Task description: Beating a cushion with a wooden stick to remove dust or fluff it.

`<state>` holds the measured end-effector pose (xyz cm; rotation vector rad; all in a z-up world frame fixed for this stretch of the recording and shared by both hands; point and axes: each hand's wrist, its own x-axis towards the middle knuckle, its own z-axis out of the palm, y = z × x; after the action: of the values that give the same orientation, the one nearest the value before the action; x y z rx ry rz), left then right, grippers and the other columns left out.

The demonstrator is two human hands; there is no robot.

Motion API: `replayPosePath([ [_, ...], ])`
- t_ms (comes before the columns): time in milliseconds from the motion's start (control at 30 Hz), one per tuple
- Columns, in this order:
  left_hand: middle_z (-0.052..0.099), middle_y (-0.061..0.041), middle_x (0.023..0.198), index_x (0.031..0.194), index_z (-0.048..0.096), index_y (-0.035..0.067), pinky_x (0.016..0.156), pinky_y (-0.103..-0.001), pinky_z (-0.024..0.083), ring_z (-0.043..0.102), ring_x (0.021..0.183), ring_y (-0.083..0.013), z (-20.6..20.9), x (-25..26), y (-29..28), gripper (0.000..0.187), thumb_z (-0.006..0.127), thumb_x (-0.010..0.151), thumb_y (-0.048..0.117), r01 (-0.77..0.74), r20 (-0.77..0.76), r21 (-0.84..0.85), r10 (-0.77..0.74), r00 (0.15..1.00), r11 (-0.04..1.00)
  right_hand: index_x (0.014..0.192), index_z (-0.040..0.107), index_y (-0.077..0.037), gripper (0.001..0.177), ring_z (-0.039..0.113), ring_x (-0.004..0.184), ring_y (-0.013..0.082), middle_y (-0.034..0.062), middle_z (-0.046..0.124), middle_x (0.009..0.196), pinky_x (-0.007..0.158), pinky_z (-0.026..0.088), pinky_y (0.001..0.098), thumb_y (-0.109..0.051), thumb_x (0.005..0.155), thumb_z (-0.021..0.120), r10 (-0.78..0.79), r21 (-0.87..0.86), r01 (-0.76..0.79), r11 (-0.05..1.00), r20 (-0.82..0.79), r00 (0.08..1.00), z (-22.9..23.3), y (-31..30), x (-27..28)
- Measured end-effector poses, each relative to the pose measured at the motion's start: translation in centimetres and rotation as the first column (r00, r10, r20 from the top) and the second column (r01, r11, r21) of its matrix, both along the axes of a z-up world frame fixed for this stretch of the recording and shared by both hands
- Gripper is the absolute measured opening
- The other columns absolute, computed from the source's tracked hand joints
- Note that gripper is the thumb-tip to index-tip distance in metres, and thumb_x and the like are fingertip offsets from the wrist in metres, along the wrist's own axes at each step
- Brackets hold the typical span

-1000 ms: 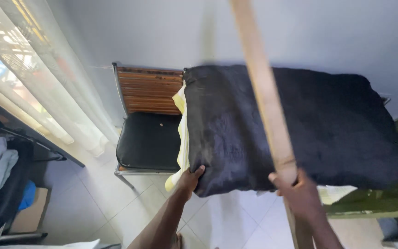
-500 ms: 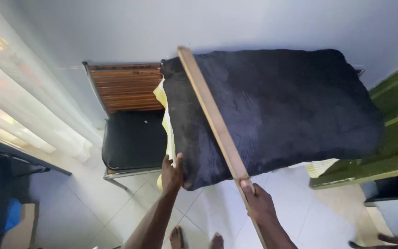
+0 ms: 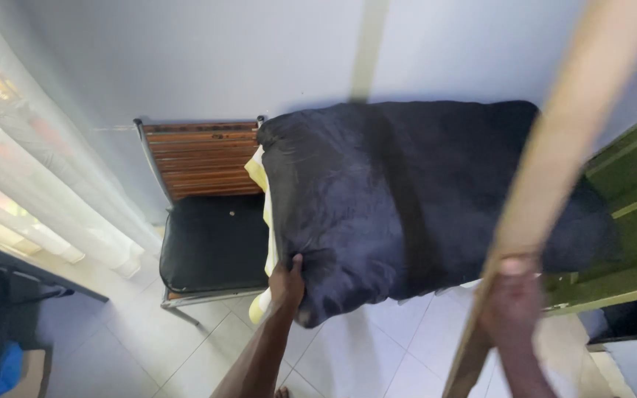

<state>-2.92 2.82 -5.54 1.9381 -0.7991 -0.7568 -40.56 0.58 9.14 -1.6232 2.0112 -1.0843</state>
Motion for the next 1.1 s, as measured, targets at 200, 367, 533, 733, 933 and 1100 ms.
replayPosePath([
  [200,0.064,-0.027,0.132,0.145,0.051,0.002,0.103,-0.05,0.047,0.061,0.123,-0.0437,-1.5,0.9,2.5,0.066,0.056,0.099,0.049,-0.122,-0.061,0.085,0.127,0.99,0.989,0.124,0.065,-0.005,0.076,0.075,0.09,0.0387,0.0231,0.075,0.106,0.082,0.06,0.0488,-0.071,0.094,0.044,0.072,0.711,-0.055,0.701,0.006,0.997,-6.6,3.4,4.2],
  [367,0.055,-0.03,0.14,0.148,0.038,-0.006,0.107,-0.047,0.045,0.057,0.128,-0.0427,3.8,-0.2,2.3,0.084,0.065,0.095,0.053,-0.066,-0.055,-0.039,0.064,0.996,0.997,0.104,0.075,0.001,0.08,0.065,0.069,0.0255,0.0171,0.069,0.082,0.065,0.055,0.0421,-0.075,0.094,0.05,-0.049,0.583,-0.104,0.806,0.241,0.969,1.6,2.8,3.5],
  [533,0.069,-0.025,0.125,0.134,0.059,0.002,0.104,-0.047,0.049,0.064,0.122,-0.0412,2.7,-0.3,-0.8,0.074,0.07,0.086,0.057,0.079,-0.012,0.214,-0.079,0.997,0.974,0.11,0.065,0.003,0.07,0.065,0.06,0.025,0.0114,0.063,0.073,0.054,0.057,0.0436,-0.064,0.09,0.067,-0.095,0.238,0.079,0.968,0.06,0.994,17.7,1.5,3.6],
  [733,0.072,-0.027,0.113,0.121,0.07,0.004,0.094,-0.054,0.051,0.067,0.108,-0.0473,1.5,1.1,0.2,0.057,0.053,0.099,0.054,-0.087,0.069,0.195,0.075,0.995,0.977,0.109,0.072,0.0,0.068,0.073,0.084,0.0286,0.0184,0.073,0.089,0.079,0.06,0.0477,-0.064,0.086,0.074,-0.109,0.433,0.135,0.891,-0.086,0.99,2.3,-1.0,1.3],
  [933,0.067,-0.023,0.127,0.134,0.062,0.006,0.096,-0.06,0.047,0.064,0.116,-0.0458,3.8,1.7,0.9,0.046,0.052,0.1,0.035,-0.15,0.376,-0.073,0.167,0.911,0.986,0.118,0.078,-0.007,0.077,0.066,0.065,0.0298,0.0162,0.069,0.074,0.066,0.057,0.0461,-0.068,0.071,0.073,-0.057,0.667,-0.064,0.743,0.158,0.986,-4.9,-0.6,-0.1],
  [1100,0.044,-0.017,0.154,0.149,0.043,0.007,0.11,-0.06,0.032,0.041,0.14,-0.038,9.8,-4.4,-0.7,0.072,0.062,0.093,0.047,0.305,0.588,-0.116,-0.182,0.788,0.945,0.124,0.065,0.0,0.069,0.07,0.08,0.0297,0.0184,0.069,0.096,0.071,0.059,0.0454,-0.057,0.083,0.07,0.151,0.373,0.003,0.928,-0.383,0.911,2.3,-7.2,-8.3],
])
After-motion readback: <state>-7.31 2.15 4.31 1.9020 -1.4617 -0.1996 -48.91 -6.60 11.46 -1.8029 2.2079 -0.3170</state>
